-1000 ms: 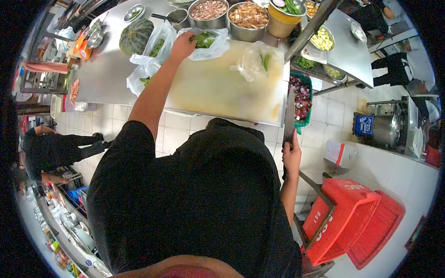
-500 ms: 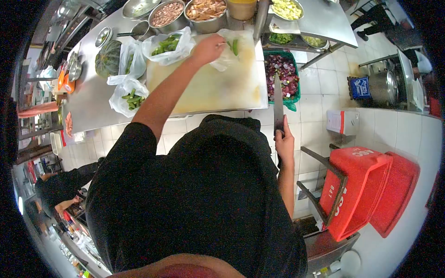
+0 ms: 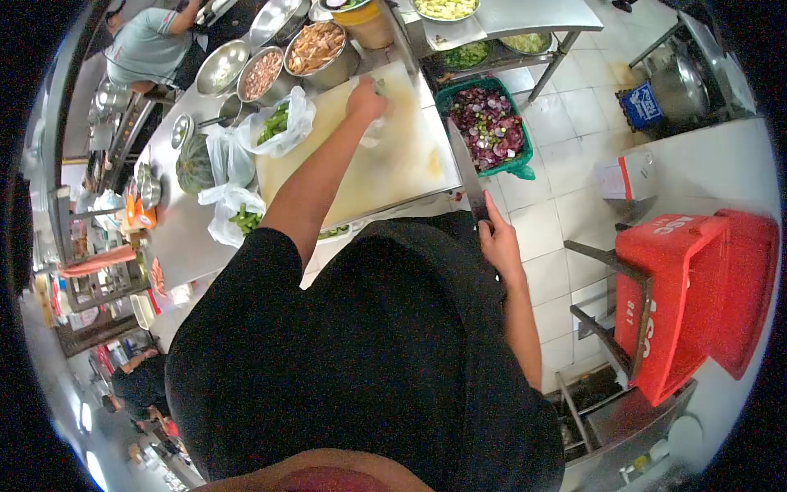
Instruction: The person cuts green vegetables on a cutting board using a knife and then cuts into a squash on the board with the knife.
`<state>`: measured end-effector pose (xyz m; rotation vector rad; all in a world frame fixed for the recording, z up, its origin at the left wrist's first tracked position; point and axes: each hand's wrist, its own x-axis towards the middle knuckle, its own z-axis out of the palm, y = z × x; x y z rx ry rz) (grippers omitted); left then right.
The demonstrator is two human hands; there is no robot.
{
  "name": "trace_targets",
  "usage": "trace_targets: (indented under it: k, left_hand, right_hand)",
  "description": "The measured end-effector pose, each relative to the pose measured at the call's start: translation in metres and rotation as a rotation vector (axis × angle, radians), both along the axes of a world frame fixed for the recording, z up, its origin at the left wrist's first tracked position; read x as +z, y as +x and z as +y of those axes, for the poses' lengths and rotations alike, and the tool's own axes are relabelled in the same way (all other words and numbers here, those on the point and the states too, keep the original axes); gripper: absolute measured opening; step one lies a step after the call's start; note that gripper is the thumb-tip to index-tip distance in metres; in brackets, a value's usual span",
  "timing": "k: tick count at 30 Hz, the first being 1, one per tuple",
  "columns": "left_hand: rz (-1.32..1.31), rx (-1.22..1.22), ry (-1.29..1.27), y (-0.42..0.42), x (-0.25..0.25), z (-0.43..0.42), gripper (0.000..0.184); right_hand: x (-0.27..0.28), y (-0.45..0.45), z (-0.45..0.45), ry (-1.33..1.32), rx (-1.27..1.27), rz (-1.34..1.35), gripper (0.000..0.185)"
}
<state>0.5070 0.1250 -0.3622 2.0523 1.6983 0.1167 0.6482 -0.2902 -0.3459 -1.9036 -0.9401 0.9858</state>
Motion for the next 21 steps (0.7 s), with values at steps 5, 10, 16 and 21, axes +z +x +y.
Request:
trace_targets:
  k: [5, 10, 16, 21]
  left_hand:
    - [-0.071, -0.048, 0.052, -0.017, 0.015, -0.028, 0.057]
    - [-0.367, -0.114, 0.083, -0.043, 0.012, -0.052, 0.051]
    - [-0.55, -0.242, -0.015, -0.06, 0.009, -0.111, 0.037]
    - [-0.524, -0.275, 0.026, -0.072, 0.0, -0.142, 0.034]
  right_hand:
    - [0.019, 0.0, 0.051, 0.057, 0.099, 0.043, 0.07]
    - [0.018, -0.006, 0.11, 0.22, 0.123, 0.082, 0.066]
    - [0.028, -0.017, 0.16, 0.052, 0.326, 0.086, 0.055]
    - [0.016, -0.038, 0.199, -0.156, 0.38, 0.186, 0.035]
